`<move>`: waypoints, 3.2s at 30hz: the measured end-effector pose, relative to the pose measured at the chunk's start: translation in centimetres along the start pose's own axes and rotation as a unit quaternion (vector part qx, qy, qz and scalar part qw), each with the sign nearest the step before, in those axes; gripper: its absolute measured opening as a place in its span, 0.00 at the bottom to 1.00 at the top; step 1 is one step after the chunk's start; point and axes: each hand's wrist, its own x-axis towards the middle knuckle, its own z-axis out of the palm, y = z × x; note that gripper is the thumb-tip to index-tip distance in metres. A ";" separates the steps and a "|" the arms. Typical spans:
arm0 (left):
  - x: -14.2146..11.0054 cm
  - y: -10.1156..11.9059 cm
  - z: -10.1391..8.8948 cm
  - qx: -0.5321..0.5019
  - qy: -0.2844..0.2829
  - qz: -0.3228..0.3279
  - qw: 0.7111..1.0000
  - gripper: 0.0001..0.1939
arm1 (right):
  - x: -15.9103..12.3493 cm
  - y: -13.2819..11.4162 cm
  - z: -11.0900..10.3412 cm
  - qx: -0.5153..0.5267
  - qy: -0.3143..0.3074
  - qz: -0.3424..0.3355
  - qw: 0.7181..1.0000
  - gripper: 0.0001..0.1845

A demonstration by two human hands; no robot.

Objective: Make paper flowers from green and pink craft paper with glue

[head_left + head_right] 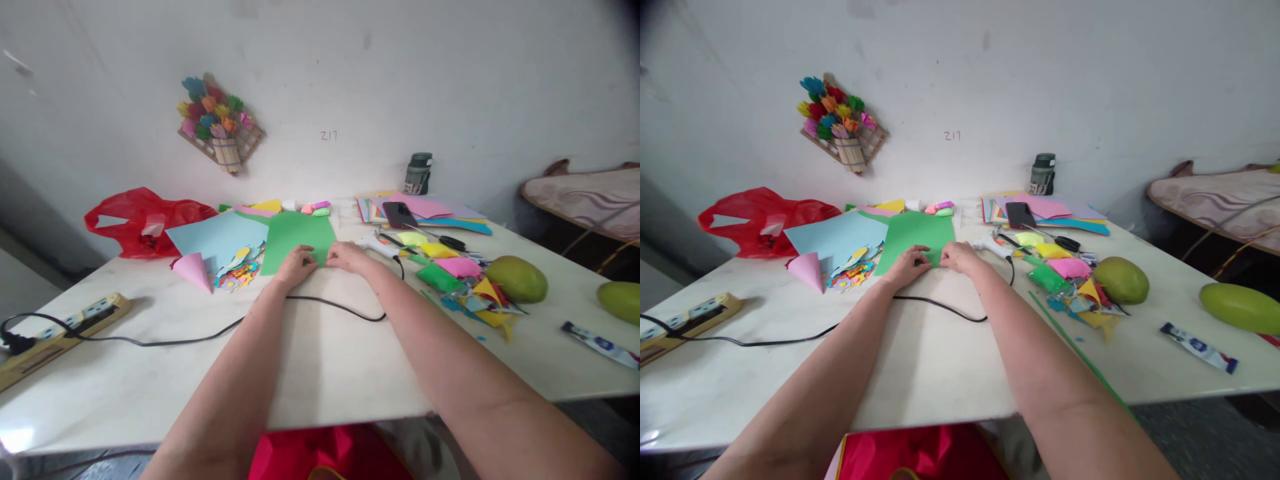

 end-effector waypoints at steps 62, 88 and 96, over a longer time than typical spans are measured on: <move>0.5 0.3 1.6 0.165 -0.087 -0.097 0.978 0.29 | 0.0 1.5 -1.7 0.049 -0.031 0.042 0.997 0.10; 0.3 1.3 1.1 0.215 -0.149 -0.118 0.958 0.30 | -0.3 -0.1 -1.2 -0.034 -0.026 0.043 0.998 0.10; 0.5 0.8 1.4 0.226 -0.144 -0.122 0.956 0.30 | 0.1 -0.4 -1.3 -0.058 -0.058 0.082 0.993 0.11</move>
